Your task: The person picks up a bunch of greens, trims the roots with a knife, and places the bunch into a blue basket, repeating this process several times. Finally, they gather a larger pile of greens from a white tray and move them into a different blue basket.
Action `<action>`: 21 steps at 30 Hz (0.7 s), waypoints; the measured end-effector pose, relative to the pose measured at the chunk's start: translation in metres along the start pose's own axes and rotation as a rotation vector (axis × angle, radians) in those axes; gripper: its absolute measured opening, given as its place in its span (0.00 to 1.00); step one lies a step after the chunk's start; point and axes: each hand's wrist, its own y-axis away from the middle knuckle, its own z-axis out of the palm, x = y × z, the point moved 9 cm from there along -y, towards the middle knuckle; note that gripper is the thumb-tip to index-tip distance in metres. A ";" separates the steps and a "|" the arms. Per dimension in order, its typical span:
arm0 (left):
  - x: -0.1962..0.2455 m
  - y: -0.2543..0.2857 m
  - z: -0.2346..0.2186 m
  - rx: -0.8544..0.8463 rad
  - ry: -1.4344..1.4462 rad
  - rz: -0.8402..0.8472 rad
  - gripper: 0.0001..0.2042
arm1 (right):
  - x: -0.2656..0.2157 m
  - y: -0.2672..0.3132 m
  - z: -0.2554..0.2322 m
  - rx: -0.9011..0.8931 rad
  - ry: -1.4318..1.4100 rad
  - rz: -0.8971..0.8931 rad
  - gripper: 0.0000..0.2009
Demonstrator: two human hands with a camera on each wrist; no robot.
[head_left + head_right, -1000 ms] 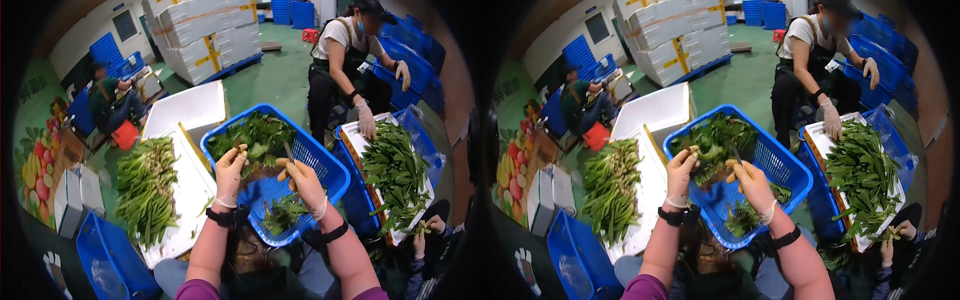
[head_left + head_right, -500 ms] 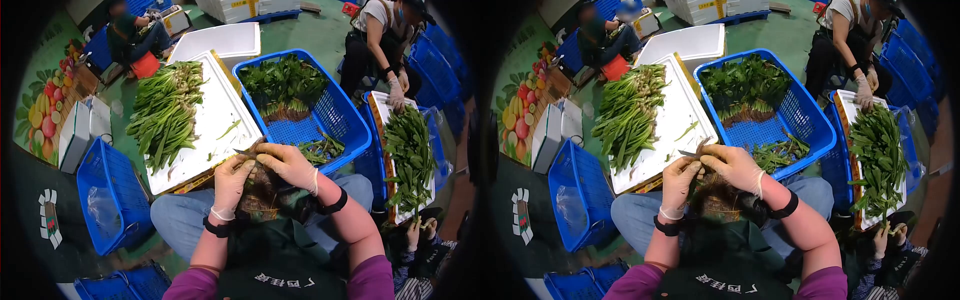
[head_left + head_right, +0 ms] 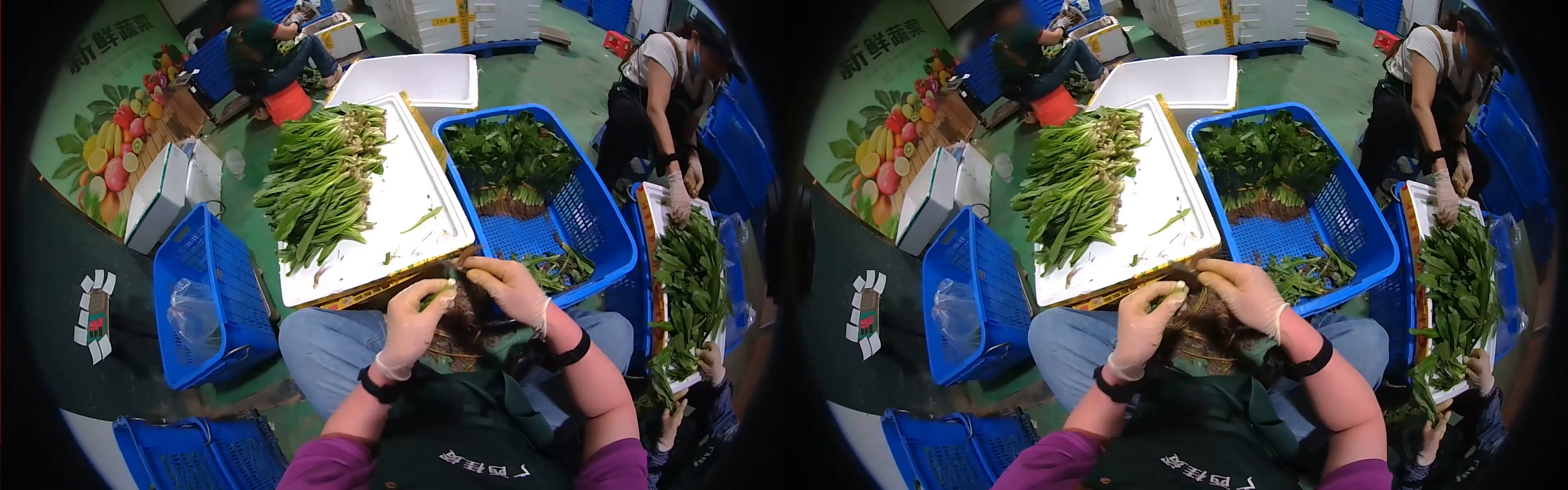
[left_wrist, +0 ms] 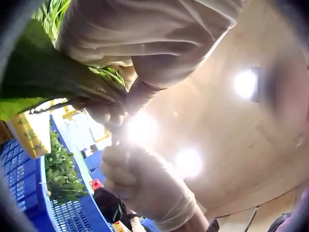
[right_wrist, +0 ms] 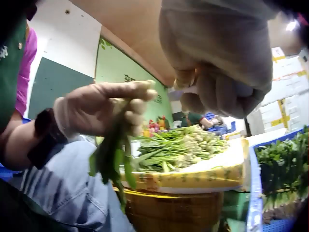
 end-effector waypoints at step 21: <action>-0.010 -0.168 -0.008 -0.568 -0.784 0.078 0.24 | -0.007 0.023 -0.130 0.242 0.125 0.080 0.19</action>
